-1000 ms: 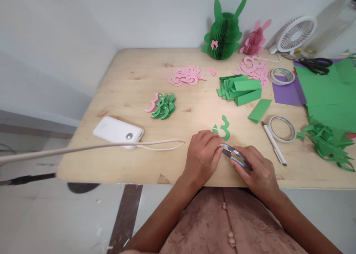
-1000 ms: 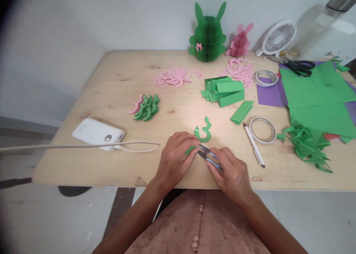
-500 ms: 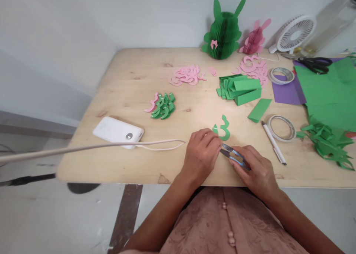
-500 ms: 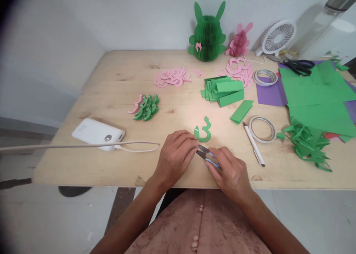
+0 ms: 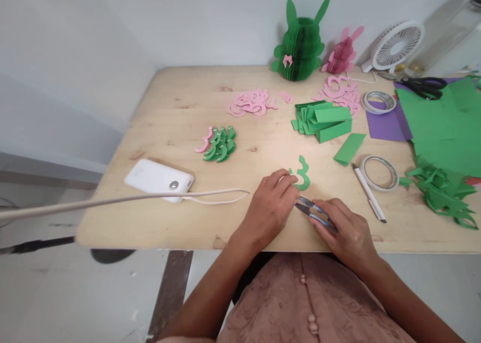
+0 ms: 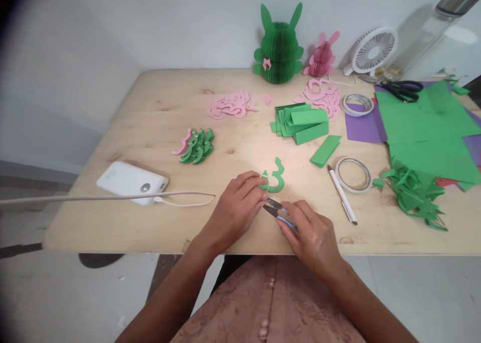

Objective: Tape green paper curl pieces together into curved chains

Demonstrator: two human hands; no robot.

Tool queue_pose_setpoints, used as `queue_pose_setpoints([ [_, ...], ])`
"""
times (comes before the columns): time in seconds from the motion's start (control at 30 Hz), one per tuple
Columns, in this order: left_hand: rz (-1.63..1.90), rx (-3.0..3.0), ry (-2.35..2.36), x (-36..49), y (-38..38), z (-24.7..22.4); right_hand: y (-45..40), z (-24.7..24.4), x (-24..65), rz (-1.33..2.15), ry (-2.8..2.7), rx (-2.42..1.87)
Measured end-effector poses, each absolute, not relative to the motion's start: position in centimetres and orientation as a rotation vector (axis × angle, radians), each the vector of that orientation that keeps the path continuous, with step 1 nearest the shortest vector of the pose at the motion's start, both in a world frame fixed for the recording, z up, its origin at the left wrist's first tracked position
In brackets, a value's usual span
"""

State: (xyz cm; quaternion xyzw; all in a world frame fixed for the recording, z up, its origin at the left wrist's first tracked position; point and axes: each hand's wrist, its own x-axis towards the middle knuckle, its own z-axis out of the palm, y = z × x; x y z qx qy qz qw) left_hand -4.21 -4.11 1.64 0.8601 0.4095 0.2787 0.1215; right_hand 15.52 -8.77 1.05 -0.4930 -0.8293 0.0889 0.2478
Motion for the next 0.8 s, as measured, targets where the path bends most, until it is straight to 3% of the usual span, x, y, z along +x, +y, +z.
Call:
queue_pose_setpoints([
  [0.3,1.081,2.003,1.203,-4.7,-5.6,1.8,-8.9,1.8,18.9,0.089,-2.204,-1.513],
  [0.53,0.969,1.399,1.321,-4.8,-7.2,1.3,-8.5,1.3,25.8,-0.35,-1.942,-1.882],
  [0.8,0.94,0.977,1.271,-4.5,-7.4,1.5,-8.4,-0.5,28.0,-0.369,-1.942,-2.029],
])
